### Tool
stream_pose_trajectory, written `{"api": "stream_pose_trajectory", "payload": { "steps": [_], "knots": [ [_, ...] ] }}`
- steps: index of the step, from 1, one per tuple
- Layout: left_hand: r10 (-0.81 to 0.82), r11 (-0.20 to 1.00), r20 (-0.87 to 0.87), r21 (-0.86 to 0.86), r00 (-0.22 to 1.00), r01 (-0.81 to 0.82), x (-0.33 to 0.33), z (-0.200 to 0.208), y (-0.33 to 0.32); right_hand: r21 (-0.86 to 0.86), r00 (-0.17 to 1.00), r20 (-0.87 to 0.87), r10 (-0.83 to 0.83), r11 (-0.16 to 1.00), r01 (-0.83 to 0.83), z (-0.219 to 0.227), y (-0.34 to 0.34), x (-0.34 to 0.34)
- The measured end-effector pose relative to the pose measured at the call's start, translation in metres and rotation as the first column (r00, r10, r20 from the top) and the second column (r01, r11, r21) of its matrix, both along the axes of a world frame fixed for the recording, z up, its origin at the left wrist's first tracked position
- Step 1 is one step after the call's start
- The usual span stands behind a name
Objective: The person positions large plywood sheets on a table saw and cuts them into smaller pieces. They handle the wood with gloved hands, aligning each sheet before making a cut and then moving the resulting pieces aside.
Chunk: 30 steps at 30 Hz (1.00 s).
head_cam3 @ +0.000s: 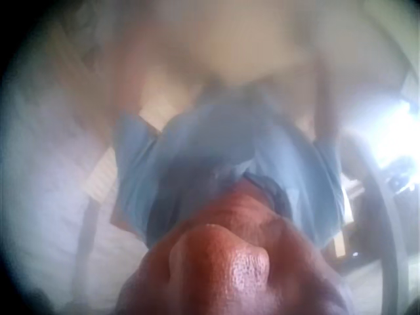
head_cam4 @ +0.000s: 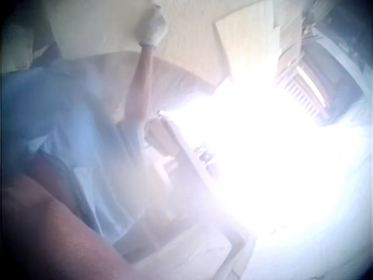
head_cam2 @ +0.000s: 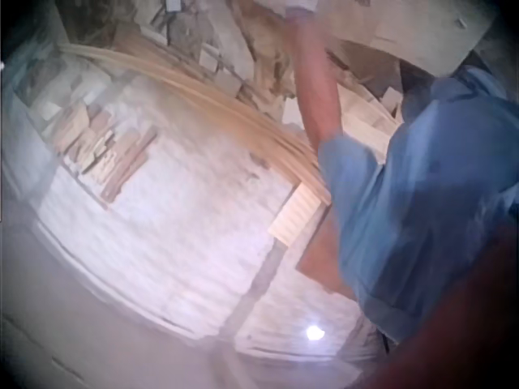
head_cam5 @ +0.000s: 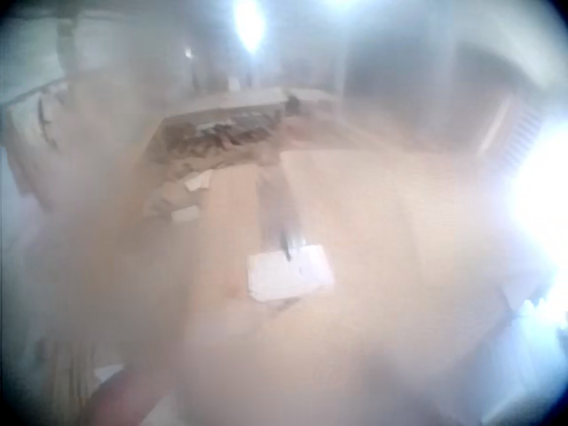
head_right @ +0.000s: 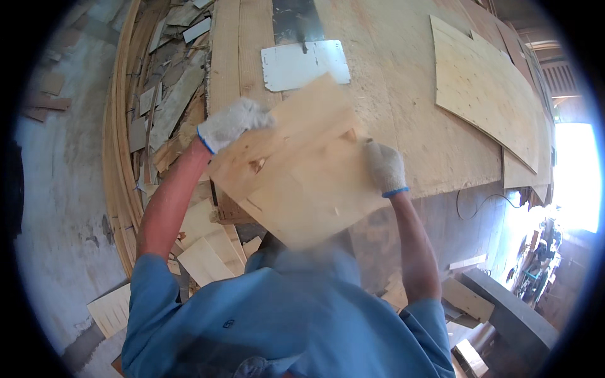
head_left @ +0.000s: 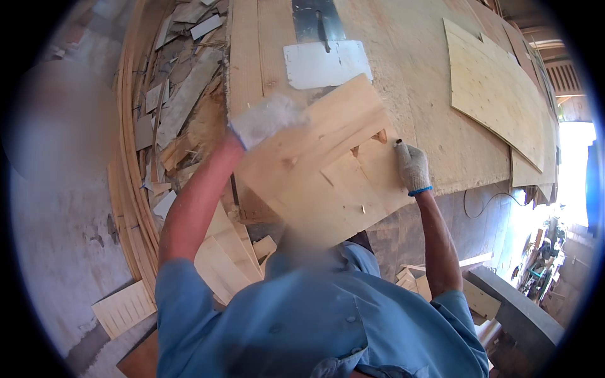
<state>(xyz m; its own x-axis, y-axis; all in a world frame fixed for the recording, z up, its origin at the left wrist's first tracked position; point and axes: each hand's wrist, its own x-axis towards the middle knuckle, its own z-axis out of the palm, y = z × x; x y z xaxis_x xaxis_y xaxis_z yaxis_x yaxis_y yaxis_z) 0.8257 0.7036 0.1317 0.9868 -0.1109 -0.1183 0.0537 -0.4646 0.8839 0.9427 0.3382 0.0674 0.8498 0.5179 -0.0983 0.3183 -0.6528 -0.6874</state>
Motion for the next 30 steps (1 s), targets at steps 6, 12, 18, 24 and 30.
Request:
{"api": "stream_pose_trajectory", "payload": {
  "steps": [6, 12, 18, 24, 30],
  "knots": [
    [0.702, 0.454, -0.222, -0.592, 0.676, -0.666, -0.009, -0.025, 0.039, -0.136, 0.961, -0.057, -0.272, 0.955, 0.263, -0.042, -0.055, 0.025],
    [0.533, 0.279, -0.609, -0.529, 0.587, -0.801, -0.122, -0.132, -0.090, -0.245, 0.812, -0.289, -0.508, 0.859, 0.450, -0.036, -0.053, 0.053],
    [0.559, 0.259, -0.665, -0.427, 0.495, -0.866, -0.110, -0.163, -0.158, -0.285, 0.924, -0.167, -0.343, 0.914, 0.287, -0.058, -0.047, 0.090],
    [0.571, 0.819, -0.087, 0.138, 0.817, -0.557, -0.063, -0.147, -0.159, -0.215, 0.834, -0.355, -0.423, 0.905, 0.367, -0.073, -0.035, 0.137],
    [0.690, 0.325, -0.502, -0.429, 0.522, -0.843, -0.005, -0.121, -0.151, -0.020, 0.818, -0.541, -0.196, 0.975, 0.221, -0.037, -0.022, 0.173]
  ]
}}
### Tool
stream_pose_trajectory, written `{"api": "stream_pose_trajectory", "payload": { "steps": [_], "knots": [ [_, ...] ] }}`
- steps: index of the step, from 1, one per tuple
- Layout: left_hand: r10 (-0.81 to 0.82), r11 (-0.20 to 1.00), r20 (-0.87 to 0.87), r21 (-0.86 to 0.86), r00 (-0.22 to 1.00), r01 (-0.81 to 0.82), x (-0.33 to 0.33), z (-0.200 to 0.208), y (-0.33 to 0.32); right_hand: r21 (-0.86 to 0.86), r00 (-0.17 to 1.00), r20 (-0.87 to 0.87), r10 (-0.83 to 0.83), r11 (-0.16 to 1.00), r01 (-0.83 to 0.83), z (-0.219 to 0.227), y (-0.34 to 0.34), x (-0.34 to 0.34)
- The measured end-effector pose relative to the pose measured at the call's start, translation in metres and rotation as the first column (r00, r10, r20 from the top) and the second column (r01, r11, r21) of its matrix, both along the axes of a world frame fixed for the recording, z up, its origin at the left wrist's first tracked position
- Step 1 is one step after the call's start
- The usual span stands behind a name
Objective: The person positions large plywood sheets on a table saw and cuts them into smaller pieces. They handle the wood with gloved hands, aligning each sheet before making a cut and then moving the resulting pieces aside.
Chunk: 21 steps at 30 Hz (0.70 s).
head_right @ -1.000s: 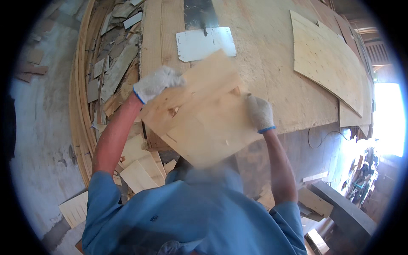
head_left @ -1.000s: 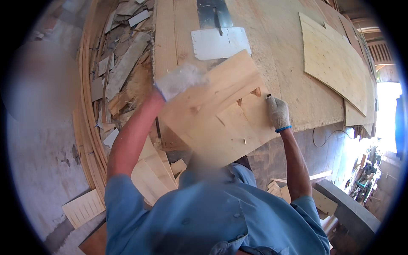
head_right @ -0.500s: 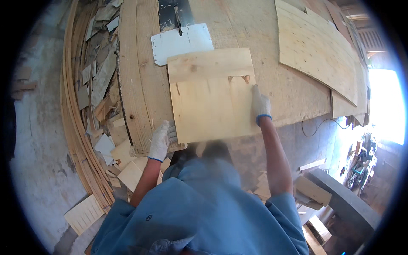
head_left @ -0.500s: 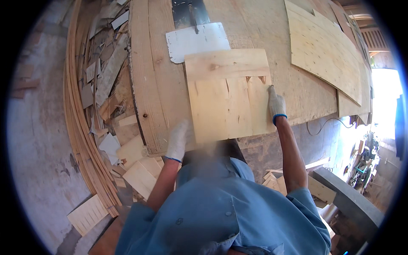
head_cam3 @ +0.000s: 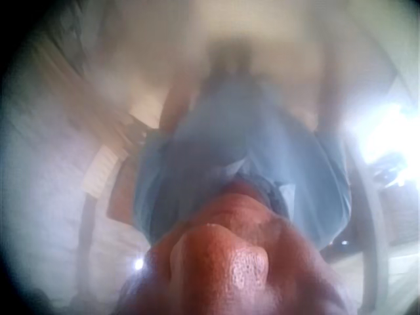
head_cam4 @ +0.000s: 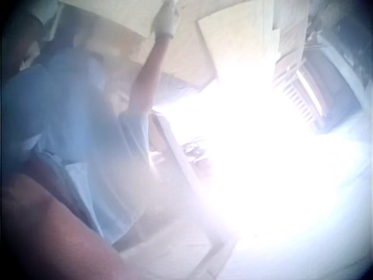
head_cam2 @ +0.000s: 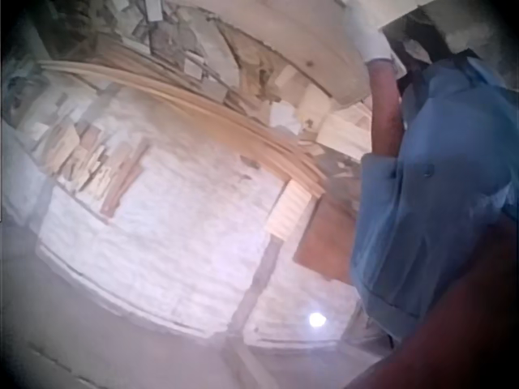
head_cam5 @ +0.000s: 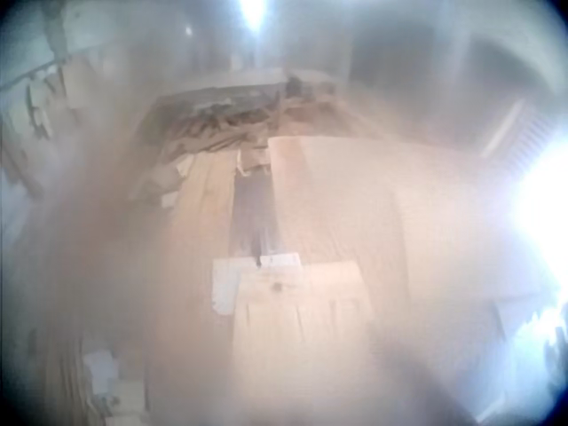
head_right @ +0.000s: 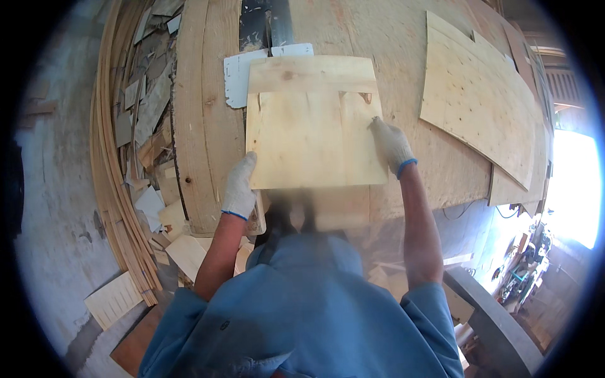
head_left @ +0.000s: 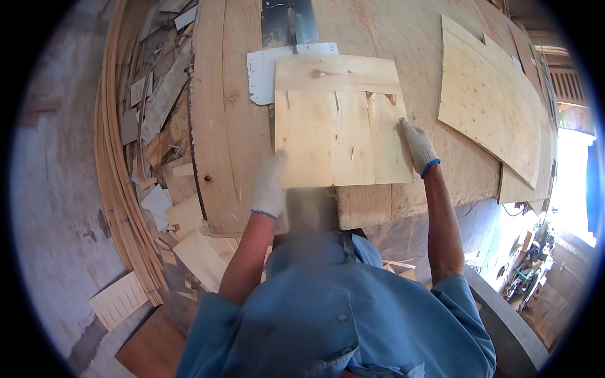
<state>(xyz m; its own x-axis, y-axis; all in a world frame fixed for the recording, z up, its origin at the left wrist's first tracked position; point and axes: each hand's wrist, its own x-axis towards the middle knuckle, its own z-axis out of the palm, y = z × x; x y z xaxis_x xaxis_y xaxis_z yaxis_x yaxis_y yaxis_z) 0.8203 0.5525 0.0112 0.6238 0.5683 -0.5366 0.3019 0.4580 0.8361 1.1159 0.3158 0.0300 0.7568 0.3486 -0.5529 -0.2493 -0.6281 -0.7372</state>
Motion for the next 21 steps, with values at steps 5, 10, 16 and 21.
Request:
{"api": "stream_pose_trajectory", "payload": {
  "steps": [5, 10, 16, 21],
  "knots": [
    [0.031, 0.998, 0.061, 0.045, 0.998, -0.034, 0.012, -0.004, -0.001, 0.047, 0.998, -0.030, -0.057, 0.997, 0.058, 0.017, 0.009, 0.011],
    [0.022, 0.996, 0.027, 0.090, 0.999, -0.024, 0.017, -0.002, -0.004, 0.100, 0.998, -0.012, -0.056, 0.993, 0.057, 0.019, 0.008, 0.019],
    [0.069, 0.997, -0.009, -0.025, 0.998, -0.069, 0.034, 0.018, -0.008, 0.091, 0.998, -0.028, -0.052, 0.994, 0.055, 0.023, 0.010, 0.028],
    [-0.032, 0.984, -0.016, 0.176, 0.999, 0.034, 0.028, 0.007, -0.005, 0.074, 0.999, -0.016, -0.037, 0.997, 0.038, 0.024, 0.011, 0.031]
  ]
}}
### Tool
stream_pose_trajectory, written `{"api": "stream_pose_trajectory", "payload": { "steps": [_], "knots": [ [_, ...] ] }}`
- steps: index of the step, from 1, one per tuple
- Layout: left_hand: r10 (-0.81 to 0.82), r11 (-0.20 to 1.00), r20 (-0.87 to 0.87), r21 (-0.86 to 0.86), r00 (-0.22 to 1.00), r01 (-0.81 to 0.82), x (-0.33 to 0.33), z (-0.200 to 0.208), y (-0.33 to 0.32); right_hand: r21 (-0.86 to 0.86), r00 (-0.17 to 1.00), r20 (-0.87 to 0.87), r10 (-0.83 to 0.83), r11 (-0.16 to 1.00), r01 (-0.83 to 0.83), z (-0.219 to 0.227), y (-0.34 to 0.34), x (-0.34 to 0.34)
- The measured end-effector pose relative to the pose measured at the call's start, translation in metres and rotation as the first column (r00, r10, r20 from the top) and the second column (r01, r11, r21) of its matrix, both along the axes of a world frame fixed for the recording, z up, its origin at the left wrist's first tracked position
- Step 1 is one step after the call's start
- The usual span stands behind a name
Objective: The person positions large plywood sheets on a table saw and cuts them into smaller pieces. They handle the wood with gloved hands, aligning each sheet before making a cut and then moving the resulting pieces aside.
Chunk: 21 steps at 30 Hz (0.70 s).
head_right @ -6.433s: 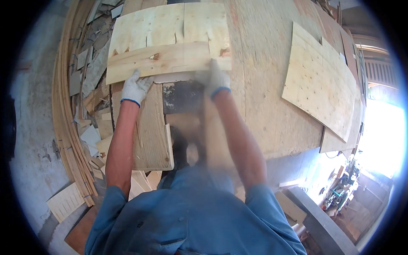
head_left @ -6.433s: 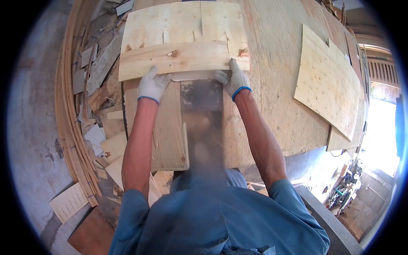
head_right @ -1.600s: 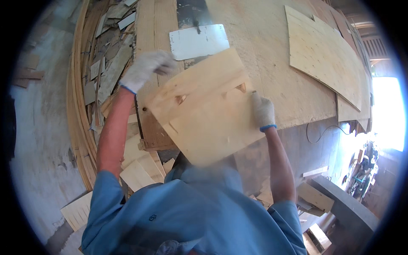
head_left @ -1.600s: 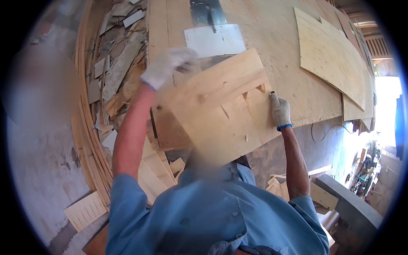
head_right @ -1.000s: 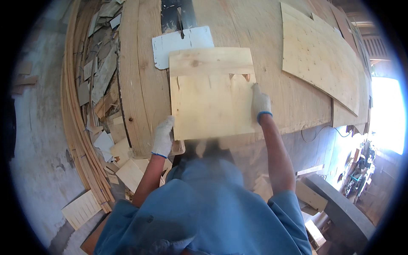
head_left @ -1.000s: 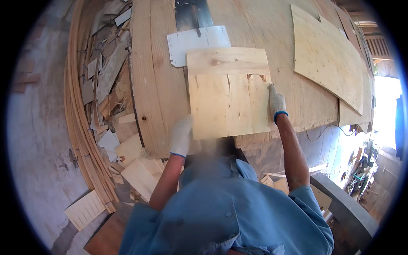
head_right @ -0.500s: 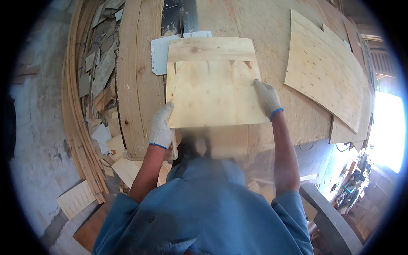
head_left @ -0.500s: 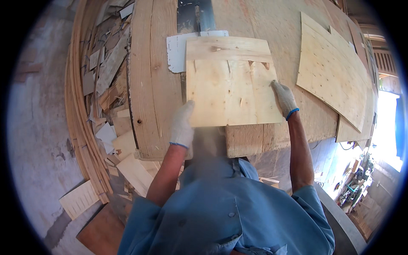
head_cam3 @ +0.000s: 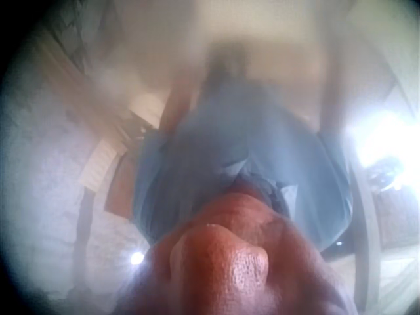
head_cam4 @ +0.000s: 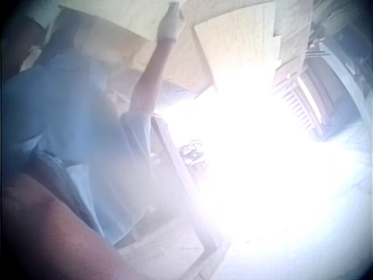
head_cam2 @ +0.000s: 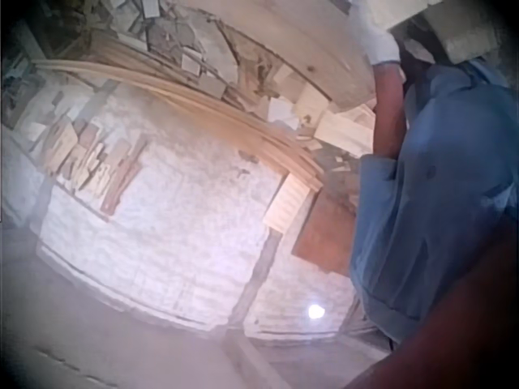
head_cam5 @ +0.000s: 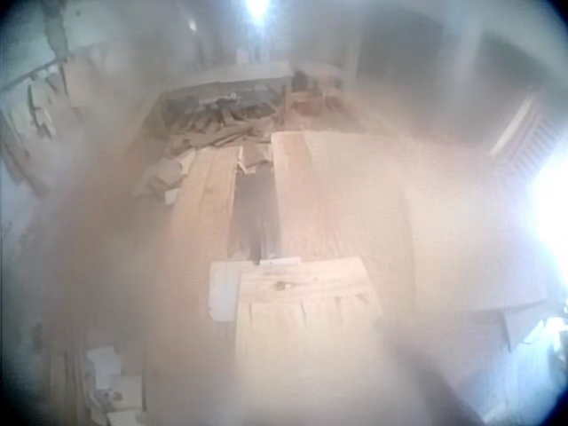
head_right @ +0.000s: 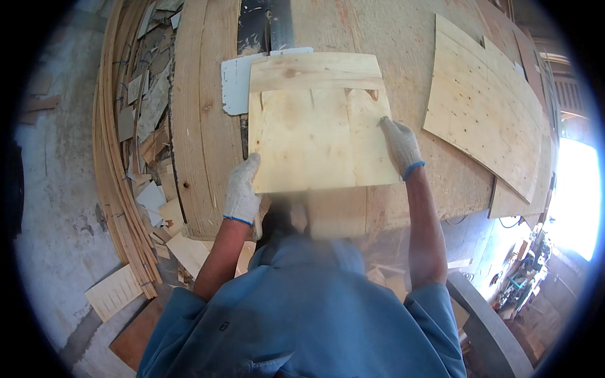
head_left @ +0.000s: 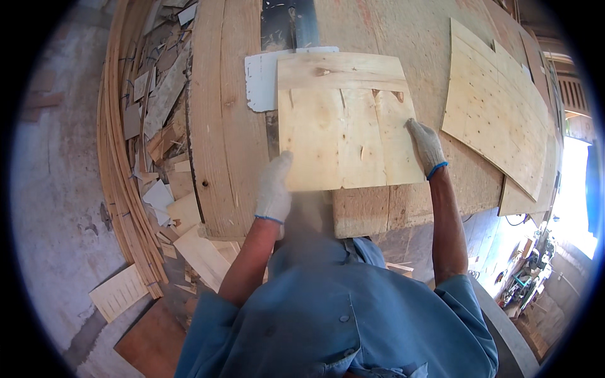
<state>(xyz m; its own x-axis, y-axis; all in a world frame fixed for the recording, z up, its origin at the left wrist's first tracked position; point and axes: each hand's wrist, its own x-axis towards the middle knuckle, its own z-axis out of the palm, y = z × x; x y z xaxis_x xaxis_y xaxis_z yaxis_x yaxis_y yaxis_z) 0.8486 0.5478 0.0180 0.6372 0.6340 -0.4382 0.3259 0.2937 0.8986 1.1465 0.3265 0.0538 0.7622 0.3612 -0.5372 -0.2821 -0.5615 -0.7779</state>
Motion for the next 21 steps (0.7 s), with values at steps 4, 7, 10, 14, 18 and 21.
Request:
{"api": "stream_pose_trajectory", "payload": {
  "steps": [4, 7, 10, 14, 18, 21],
  "knots": [
    [-0.211, 0.810, -0.126, 0.533, 0.969, 0.246, -0.008, -0.004, 0.001, 0.002, 0.999, -0.033, -0.021, 1.000, 0.021, -0.011, -0.005, 0.004],
    [-0.095, 0.962, -0.031, 0.253, 0.995, 0.100, -0.006, -0.006, -0.001, 0.002, 0.999, -0.035, -0.023, 1.000, 0.023, -0.007, -0.001, 0.005],
    [0.133, 0.973, 0.050, -0.198, 0.990, -0.120, 0.008, 0.012, 0.003, -0.081, 0.995, 0.061, 0.081, 0.994, -0.076, 0.003, 0.001, 0.011],
    [0.135, 0.900, 0.098, -0.428, 0.986, -0.080, 0.024, 0.060, 0.016, -0.153, 0.974, 0.128, 0.185, 0.974, -0.165, 0.000, -0.003, 0.024],
    [0.145, 0.874, 0.082, -0.478, 0.986, -0.088, 0.033, 0.077, 0.029, -0.203, 0.996, -0.007, 0.089, 0.975, -0.088, 0.003, 0.002, 0.036],
    [0.149, 0.878, 0.097, -0.470, 0.984, -0.086, 0.037, 0.081, 0.036, -0.141, 0.995, -0.007, 0.097, 0.985, -0.097, -0.003, -0.002, 0.045]
  ]
}}
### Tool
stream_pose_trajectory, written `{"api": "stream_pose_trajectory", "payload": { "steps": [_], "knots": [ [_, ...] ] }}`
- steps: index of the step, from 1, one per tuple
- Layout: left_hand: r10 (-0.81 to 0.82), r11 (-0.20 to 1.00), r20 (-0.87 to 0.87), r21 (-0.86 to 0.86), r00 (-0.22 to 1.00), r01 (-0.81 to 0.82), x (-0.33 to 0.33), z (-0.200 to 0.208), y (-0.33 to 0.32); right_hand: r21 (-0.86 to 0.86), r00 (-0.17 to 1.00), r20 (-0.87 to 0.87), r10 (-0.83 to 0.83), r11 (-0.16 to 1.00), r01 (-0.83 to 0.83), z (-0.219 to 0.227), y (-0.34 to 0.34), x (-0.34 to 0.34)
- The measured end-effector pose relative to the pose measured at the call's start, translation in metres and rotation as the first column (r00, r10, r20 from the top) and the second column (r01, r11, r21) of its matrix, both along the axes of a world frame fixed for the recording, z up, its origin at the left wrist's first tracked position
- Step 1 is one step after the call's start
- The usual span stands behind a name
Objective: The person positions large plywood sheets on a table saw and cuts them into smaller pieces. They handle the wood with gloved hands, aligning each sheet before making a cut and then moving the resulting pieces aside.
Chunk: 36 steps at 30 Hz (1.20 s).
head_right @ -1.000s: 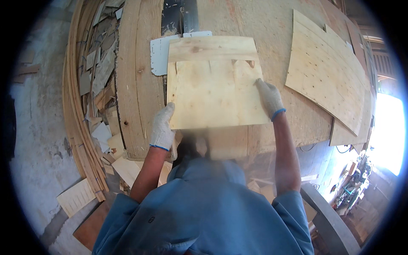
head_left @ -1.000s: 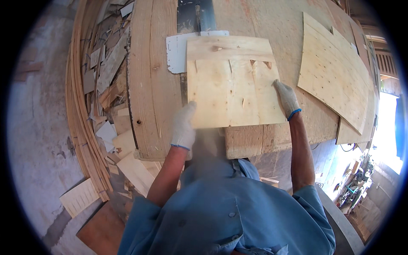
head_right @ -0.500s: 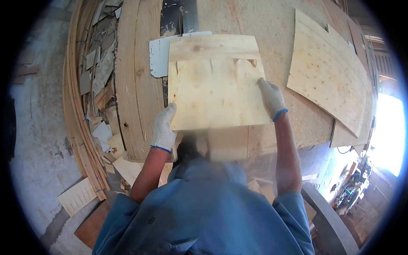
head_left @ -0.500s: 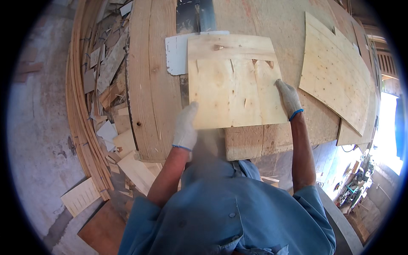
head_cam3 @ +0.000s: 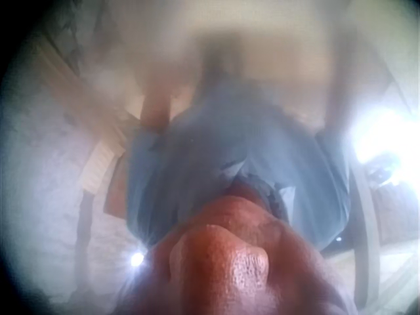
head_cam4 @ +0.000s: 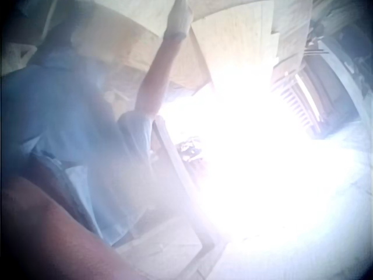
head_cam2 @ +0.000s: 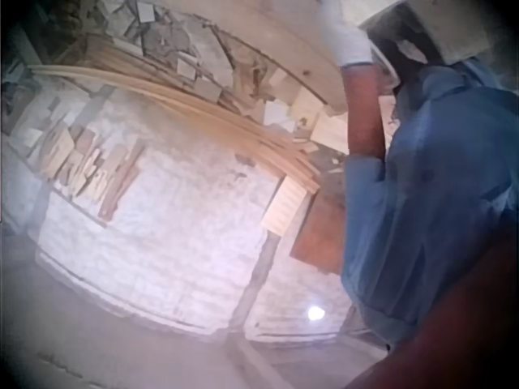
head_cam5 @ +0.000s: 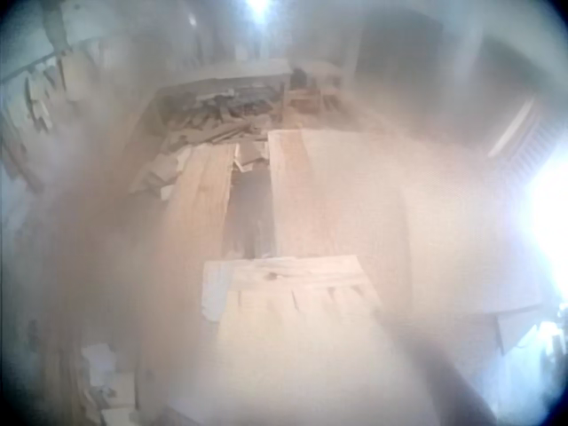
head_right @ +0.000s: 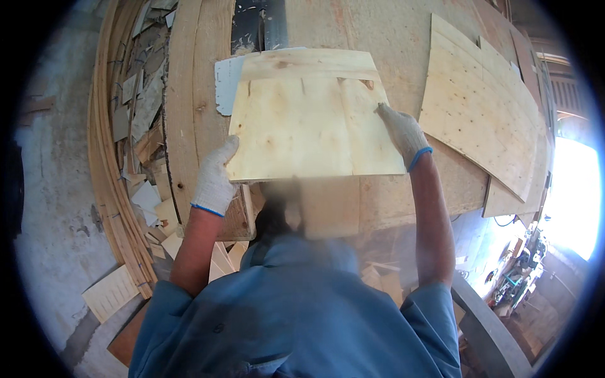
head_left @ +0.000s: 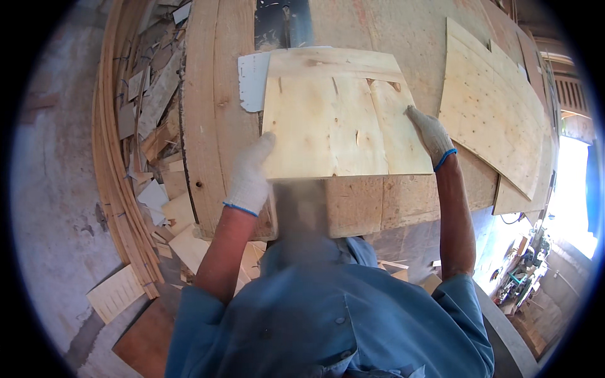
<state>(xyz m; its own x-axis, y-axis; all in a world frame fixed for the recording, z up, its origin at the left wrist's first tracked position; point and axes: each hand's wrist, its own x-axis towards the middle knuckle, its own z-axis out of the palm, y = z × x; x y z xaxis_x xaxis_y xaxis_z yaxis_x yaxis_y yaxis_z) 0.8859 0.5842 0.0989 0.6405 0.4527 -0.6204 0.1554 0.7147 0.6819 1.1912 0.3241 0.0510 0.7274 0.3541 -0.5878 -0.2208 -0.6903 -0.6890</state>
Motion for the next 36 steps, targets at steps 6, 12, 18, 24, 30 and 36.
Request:
{"api": "stream_pose_trajectory", "payload": {
  "steps": [6, 12, 18, 24, 30, 36],
  "knots": [
    [0.016, 0.999, -0.002, -0.033, 1.000, -0.016, 0.008, 0.016, 0.010, 0.161, 0.951, -0.256, -0.172, 0.963, 0.217, 0.028, 0.013, -0.011],
    [0.017, 0.997, 0.006, -0.078, 1.000, -0.016, 0.010, 0.023, 0.020, 0.295, 0.854, -0.469, -0.224, 0.872, 0.391, 0.026, 0.011, -0.012],
    [0.025, 0.993, 0.002, -0.116, 1.000, -0.024, 0.013, 0.028, 0.023, 0.347, 0.829, -0.510, -0.230, 0.827, 0.443, 0.022, 0.012, -0.013],
    [0.029, 0.994, -0.009, -0.107, 1.000, -0.029, 0.016, 0.035, 0.020, 0.361, 0.832, -0.515, -0.206, 0.829, 0.428, 0.023, 0.015, -0.010],
    [0.010, 0.999, -0.044, -0.034, 0.999, -0.012, 0.016, 0.029, 0.012, 0.390, 0.834, -0.512, -0.205, 0.810, 0.438, 0.008, 0.011, -0.003],
    [-0.004, 0.997, 0.006, -0.073, 1.000, 0.005, 0.004, -0.014, 0.010, 0.319, 0.908, -0.343, -0.243, 0.879, 0.355, -0.002, 0.010, -0.020]
  ]
}}
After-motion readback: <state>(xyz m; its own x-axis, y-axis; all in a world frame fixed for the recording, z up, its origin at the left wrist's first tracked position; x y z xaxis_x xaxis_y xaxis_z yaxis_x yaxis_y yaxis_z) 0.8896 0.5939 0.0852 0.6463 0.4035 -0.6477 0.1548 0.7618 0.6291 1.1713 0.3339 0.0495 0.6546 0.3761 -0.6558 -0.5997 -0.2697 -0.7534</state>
